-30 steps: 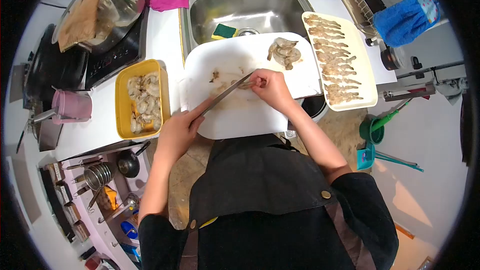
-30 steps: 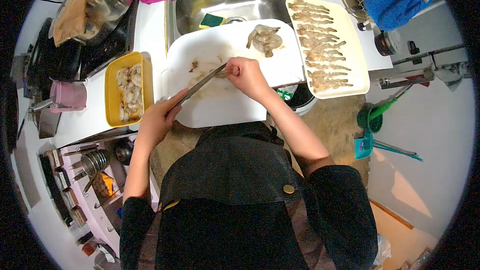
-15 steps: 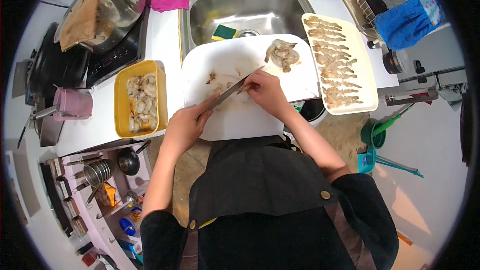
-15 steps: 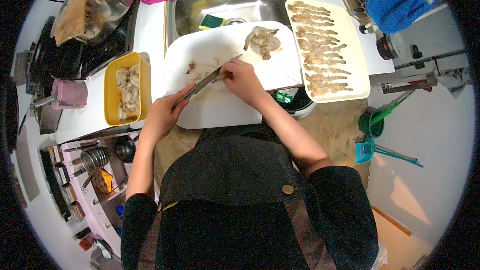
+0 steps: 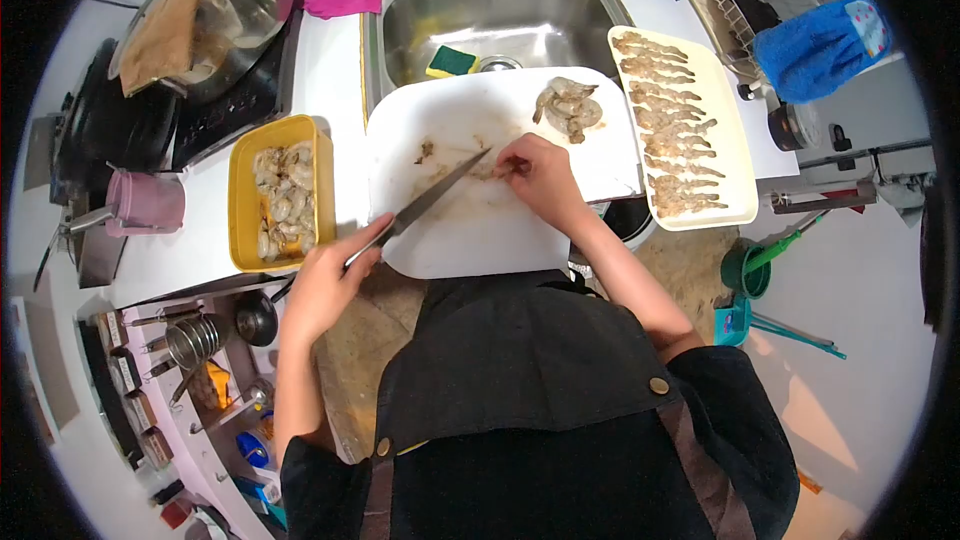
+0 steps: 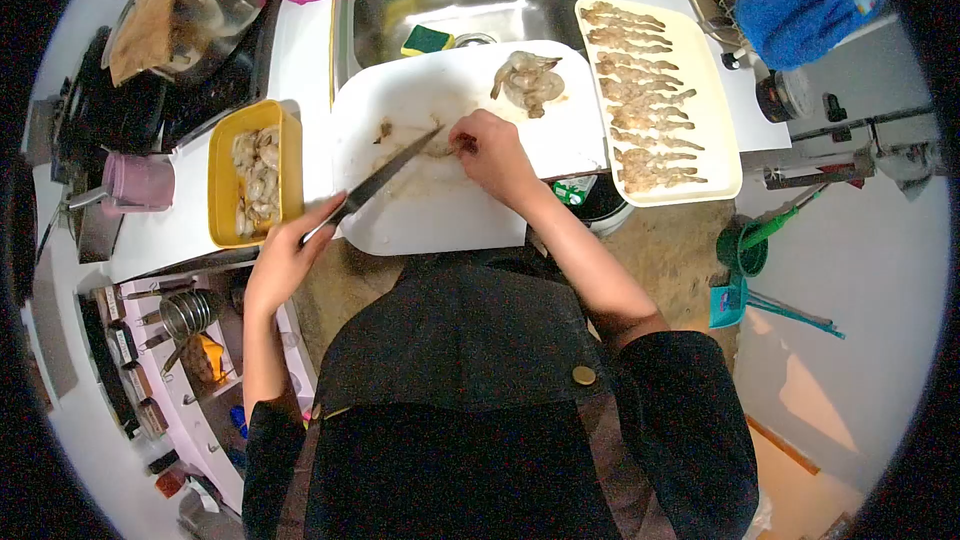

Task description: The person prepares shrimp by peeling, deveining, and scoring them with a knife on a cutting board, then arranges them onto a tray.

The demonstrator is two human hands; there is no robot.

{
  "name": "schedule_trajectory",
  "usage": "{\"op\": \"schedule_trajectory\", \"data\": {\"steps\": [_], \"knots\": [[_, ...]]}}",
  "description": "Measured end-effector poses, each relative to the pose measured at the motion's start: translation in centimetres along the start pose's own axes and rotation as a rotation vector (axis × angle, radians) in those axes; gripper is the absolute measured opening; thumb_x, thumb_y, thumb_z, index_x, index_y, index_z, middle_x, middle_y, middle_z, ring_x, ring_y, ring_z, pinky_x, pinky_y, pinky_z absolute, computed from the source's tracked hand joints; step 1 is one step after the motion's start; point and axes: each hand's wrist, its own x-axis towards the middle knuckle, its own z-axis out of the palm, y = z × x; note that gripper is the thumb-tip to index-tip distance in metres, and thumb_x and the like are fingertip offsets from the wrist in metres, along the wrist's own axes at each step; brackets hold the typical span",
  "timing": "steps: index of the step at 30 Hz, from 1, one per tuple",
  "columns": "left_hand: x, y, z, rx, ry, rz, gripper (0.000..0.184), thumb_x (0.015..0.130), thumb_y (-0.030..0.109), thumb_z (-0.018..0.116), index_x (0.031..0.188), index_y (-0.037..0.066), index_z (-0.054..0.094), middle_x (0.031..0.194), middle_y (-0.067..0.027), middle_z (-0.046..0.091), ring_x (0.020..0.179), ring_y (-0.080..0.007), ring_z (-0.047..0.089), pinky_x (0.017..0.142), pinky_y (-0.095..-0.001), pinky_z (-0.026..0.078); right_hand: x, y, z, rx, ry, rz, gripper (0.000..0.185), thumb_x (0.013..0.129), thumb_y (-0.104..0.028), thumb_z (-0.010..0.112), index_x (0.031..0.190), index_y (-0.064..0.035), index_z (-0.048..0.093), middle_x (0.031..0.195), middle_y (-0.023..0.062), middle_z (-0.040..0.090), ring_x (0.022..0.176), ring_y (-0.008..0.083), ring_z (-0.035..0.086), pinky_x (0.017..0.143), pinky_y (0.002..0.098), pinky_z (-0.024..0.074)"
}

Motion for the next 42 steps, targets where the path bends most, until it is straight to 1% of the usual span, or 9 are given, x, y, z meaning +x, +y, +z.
{"op": "schedule_trajectory", "data": {"steps": [1,6,12,15,21,28,37,40,42], "knots": [[0.4,0.5,0.3,0.021,0.017,0.001,0.042,0.092,0.009,0.056,0.134,0.017,0.055,0.113,-0.0167,0.067,0.077,-0.0192,0.063,0.08,-0.0342,0.05,0.0,0.1,0.2,-0.011,0.009,-0.013,0.016,0.069,0.008,0.062,0.082,-0.0006,0.065,0.079,0.014,0.061,0.072,0.0281,0.063,0.066,0.0336,0.0512],[3.6,1.0,3.8,-0.013,0.023,0.081,0.042,0.094,0.015,0.056,0.135,0.023,0.053,0.116,-0.0199,0.064,0.103,-0.0332,0.064,0.089,-0.0363,0.047,0.2,0.5,0.5,-0.059,0.053,-0.091,0.015,0.067,0.008,0.063,0.08,-0.0012,0.063,0.076,0.0142,0.061,0.07,0.0306,0.062,0.063,0.0351,0.0503],[1.8,0.8,3.8,0.12,0.084,0.059,0.041,0.092,0.016,0.057,0.132,0.025,0.056,0.091,-0.0206,0.066,0.085,-0.0385,0.062,0.079,-0.0422,0.049,0.1,0.1,0.3,-0.008,0.054,-0.04,0.015,0.067,0.007,0.065,0.08,-0.0007,0.063,0.075,0.013,0.06,0.07,0.029,0.062,0.063,0.0342,0.0503],[-0.1,0.1,2.7,0.065,0.041,0.084,0.044,0.094,0.014,0.055,0.137,0.02,0.05,0.114,-0.0227,0.063,0.102,-0.037,0.063,0.088,-0.0395,0.047,0.2,0.2,0.2,-0.03,0.012,-0.02,0.019,0.067,0.007,0.066,0.084,-0.0015,0.063,0.079,0.0127,0.061,0.072,0.0282,0.062,0.064,0.0347,0.05],[-0.4,0.3,2.0,-0.114,0.159,-0.032,0.042,0.093,0.012,0.056,0.134,0.021,0.054,0.083,-0.021,0.064,0.065,-0.0318,0.058,0.072,-0.0373,0.049,0.9,-2.1,0.5,-0.173,-0.06,-0.062,0.017,0.072,-0.006,0.072,0.088,-0.003,0.065,0.085,0.0088,0.064,0.075,0.023,0.059,0.067,0.034,0.0485],[0.6,1.1,3.4,-0.029,0.113,-0.04,0.039,0.093,0.014,0.055,0.132,0.019,0.055,0.088,-0.0275,0.061,0.083,-0.0447,0.06,0.075,-0.044,0.048,0.8,-1.6,1.7,-0.211,-0.113,-0.058,0.014,0.071,-0.007,0.071,0.085,-0.0054,0.068,0.081,0.0081,0.065,0.082,0.0257,0.057,0.074,0.0365,0.0474],[-1.5,-0.4,4.0,0.084,0.257,0.13,0.04,0.093,0.012,0.055,0.133,0.02,0.055,0.09,-0.0226,0.067,0.081,-0.0427,0.062,0.076,-0.0406,0.05,0.5,-0.8,2.2,-0.189,-0.097,-0.113,0.014,0.069,-0.003,0.068,0.083,-0.0055,0.068,0.081,0.0078,0.065,0.081,0.0263,0.056,0.075,0.0358,0.0471],[-2.3,1.0,2.1,-0.082,0.032,-0.2,0.041,0.093,0.012,0.055,0.133,0.02,0.055,0.095,-0.0209,0.067,0.084,-0.0401,0.063,0.077,-0.0395,0.05,0.3,-0.9,1.5,-0.147,-0.083,-0.144,0.014,0.072,-0.003,0.069,0.086,-0.0048,0.069,0.085,0.007,0.065,0.079,0.0223,0.057,0.072,0.0324,0.0477],[-1.3,-0.2,2.8,0.026,0.239,0.044,0.042,0.092,0.012,0.056,0.133,0.021,0.055,0.094,-0.0194,0.066,0.084,-0.036,0.064,0.075,-0.0404,0.05,-0.2,-0.8,0.7,-0.03,-0.054,-0.136,0.014,0.074,-0.002,0.07,0.088,-0.0042,0.069,0.088,0.0064,0.064,0.076,0.0182,0.058,0.069,0.0291,0.0478]]}}
